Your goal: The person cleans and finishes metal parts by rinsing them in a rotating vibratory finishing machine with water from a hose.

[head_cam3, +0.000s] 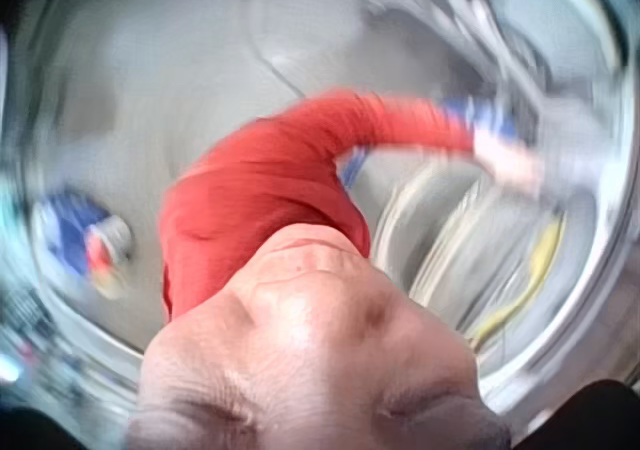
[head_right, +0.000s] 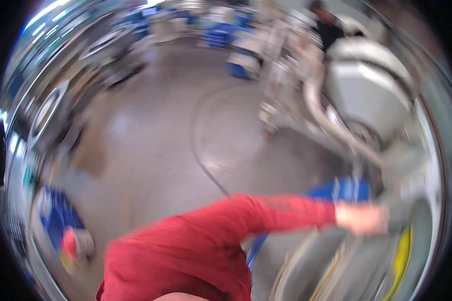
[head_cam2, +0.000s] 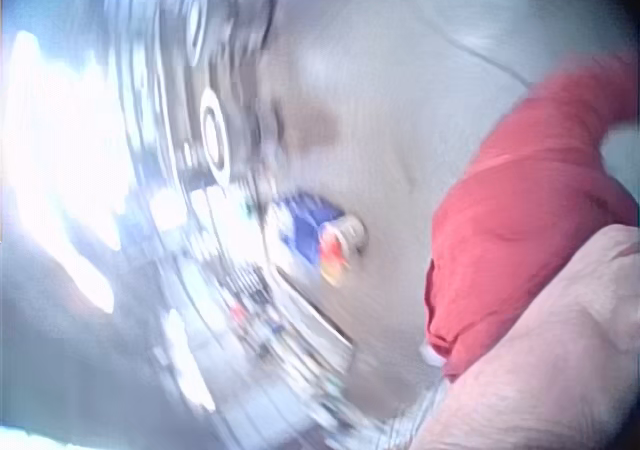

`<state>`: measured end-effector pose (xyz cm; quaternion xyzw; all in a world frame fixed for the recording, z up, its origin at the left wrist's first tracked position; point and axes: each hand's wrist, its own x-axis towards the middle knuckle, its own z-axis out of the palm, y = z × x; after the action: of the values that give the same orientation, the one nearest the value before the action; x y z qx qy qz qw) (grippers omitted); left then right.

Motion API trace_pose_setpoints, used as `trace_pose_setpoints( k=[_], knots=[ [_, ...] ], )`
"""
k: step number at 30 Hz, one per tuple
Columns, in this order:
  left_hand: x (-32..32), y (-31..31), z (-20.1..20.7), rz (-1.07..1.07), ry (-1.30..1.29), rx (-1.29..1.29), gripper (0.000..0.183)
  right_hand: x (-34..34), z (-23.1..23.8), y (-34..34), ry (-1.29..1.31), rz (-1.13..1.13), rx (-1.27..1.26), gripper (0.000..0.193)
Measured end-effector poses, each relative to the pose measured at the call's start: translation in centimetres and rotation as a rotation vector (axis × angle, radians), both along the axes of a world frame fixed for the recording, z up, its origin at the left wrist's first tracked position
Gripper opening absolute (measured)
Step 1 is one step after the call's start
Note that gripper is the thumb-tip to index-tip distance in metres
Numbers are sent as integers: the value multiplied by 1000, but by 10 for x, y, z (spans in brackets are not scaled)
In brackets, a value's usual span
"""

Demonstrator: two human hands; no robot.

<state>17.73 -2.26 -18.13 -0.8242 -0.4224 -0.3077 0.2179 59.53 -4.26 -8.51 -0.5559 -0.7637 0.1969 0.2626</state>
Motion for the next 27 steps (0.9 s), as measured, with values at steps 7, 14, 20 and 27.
trace_pose_setpoints(
  k=[7,14,20,27],
  knots=[
    [-31,-4,2,-81,-687,-414,37,40,-19,29,-83,-28,111,60],
    [-23,-37,28,55,-1159,-732,37,0,-9,27,-199,-188,80,62],
    [-8,-20,21,45,-1186,-740,38,19,-14,25,-186,-253,115,64],
    [-1,-18,22,433,-1256,-636,51,36,-25,19,-298,-320,225,63]
  ],
)
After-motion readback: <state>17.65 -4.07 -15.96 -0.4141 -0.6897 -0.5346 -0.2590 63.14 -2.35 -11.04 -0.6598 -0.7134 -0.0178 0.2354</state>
